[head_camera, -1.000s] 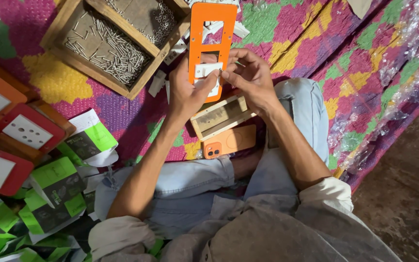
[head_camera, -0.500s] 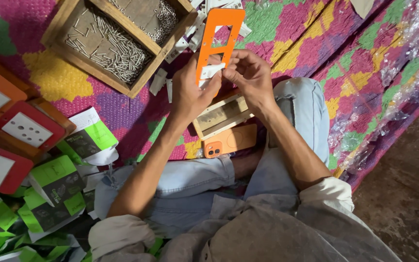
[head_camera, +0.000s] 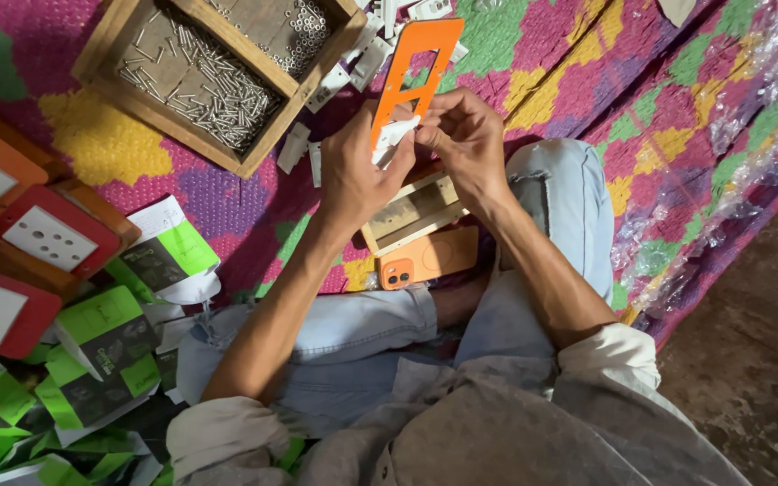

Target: The person assembles electrical switch components by hand, inserting white plastic modules into an orange frame and securing them with screws from a wooden box. The person repeatedly picks up parts, aligns them, and fastens them together.

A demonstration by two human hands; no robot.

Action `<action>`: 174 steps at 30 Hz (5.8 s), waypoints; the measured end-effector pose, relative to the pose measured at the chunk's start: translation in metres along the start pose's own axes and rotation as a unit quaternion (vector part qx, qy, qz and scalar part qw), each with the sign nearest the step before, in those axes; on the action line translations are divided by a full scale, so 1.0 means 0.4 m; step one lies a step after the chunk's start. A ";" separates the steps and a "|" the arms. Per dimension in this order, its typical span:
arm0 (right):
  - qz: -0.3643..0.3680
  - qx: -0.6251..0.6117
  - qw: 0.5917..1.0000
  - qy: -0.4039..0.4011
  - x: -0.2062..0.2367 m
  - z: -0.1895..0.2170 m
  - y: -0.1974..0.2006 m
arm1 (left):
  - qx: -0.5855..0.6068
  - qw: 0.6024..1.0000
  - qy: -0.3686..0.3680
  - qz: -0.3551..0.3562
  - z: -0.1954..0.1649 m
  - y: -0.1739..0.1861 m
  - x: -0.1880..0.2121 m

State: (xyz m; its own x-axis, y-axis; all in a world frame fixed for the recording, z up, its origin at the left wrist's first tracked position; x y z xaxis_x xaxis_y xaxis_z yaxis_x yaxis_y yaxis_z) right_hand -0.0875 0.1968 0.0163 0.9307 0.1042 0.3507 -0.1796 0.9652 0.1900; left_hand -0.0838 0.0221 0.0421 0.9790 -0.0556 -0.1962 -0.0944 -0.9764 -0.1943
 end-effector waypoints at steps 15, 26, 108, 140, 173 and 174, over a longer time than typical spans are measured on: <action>0.026 -0.031 0.999 -0.005 -0.001 0.013 -0.011 | 0.027 1.000 0.012 -0.005 0.006 0.001 0.005; 0.026 -0.026 0.999 -0.009 0.001 0.022 -0.022 | 0.044 0.999 0.019 -0.008 -0.009 0.007 0.001; -0.005 0.165 0.986 0.038 0.038 0.109 -0.061 | 0.271 0.951 0.122 -0.088 0.117 0.036 0.020; 0.036 0.279 0.958 0.048 -0.001 0.200 0.108 | -0.274 0.925 -0.169 0.201 0.011 -0.073 0.038; -0.058 0.716 0.596 0.359 -0.288 0.249 -0.366 | 0.599 0.762 0.103 -0.220 0.092 0.306 -0.051; -0.054 0.718 0.596 0.354 -0.290 0.250 -0.366 | 0.595 0.762 0.113 -0.230 0.097 0.305 -0.046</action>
State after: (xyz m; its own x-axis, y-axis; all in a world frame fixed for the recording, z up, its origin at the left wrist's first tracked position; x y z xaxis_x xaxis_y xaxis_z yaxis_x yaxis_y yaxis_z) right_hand -0.2009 0.0196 0.0393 0.7711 0.6264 -0.1144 0.2802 -0.1725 0.9443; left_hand -0.1204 -0.0879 -0.0154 0.9517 0.0691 0.2993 0.3019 -0.0317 -0.9528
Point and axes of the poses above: each hand's wrist, its own x-axis away from the middle knuckle, its own y-axis out of the back of the hand, z = x × y, the point moved 8 cm from there along -x, towards the middle knuckle, and after that the axes turned 14 degrees about x, right-handed, at the moved point
